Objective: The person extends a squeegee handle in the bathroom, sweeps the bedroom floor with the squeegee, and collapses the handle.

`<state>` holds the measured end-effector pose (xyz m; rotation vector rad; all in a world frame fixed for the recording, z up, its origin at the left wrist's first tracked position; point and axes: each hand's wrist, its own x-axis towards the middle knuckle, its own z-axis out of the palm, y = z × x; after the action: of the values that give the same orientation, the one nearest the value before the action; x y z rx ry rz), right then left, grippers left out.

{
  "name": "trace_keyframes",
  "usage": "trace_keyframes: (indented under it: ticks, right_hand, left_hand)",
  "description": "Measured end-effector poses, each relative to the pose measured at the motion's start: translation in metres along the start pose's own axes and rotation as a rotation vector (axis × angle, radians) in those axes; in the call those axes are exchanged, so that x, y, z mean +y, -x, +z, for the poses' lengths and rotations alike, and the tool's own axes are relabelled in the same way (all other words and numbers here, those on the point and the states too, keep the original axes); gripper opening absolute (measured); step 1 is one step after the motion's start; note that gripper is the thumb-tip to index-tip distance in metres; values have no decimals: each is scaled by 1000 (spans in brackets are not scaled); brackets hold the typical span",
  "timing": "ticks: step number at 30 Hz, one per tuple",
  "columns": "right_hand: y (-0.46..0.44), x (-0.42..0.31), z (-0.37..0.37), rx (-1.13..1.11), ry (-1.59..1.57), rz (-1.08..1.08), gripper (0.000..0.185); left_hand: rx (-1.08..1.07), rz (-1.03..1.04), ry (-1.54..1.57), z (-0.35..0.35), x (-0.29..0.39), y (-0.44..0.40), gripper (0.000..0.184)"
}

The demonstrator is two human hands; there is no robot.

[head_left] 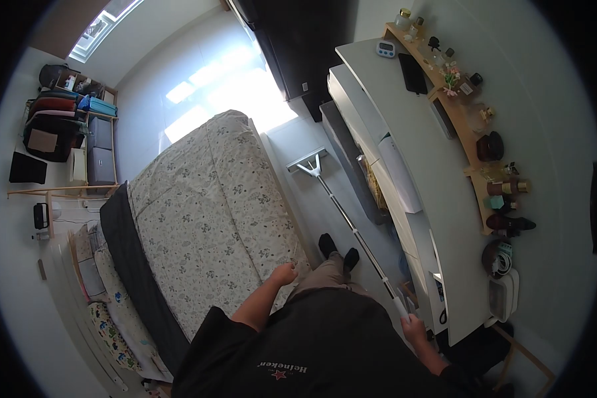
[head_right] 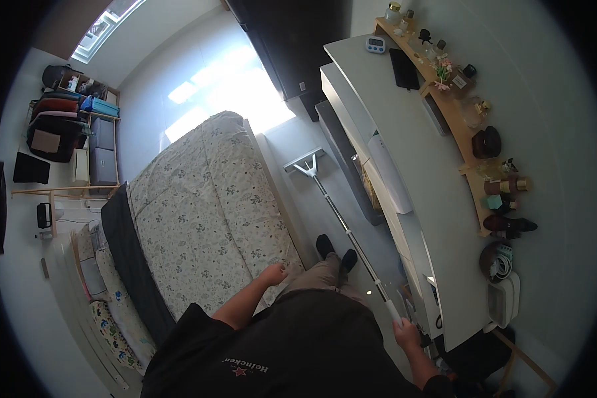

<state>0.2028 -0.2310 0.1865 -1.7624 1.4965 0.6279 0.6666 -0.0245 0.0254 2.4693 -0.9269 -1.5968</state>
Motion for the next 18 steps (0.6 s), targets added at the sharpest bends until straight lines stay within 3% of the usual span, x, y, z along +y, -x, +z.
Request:
trace_keyframes:
  ticks: [8,14,18]
  right_hand:
    - [-126,-161,29,85,-109,-232,40]
    - [-180,-299,24,36,23,-230,41]
    - [-171,-302,25,-2,75,-190,40]
  left_hand:
    - [57,-14,97,-22,4,19,42]
    - [73,7,114,-22,23,33,42]
    - [72,11,160,-11,14,30,43]
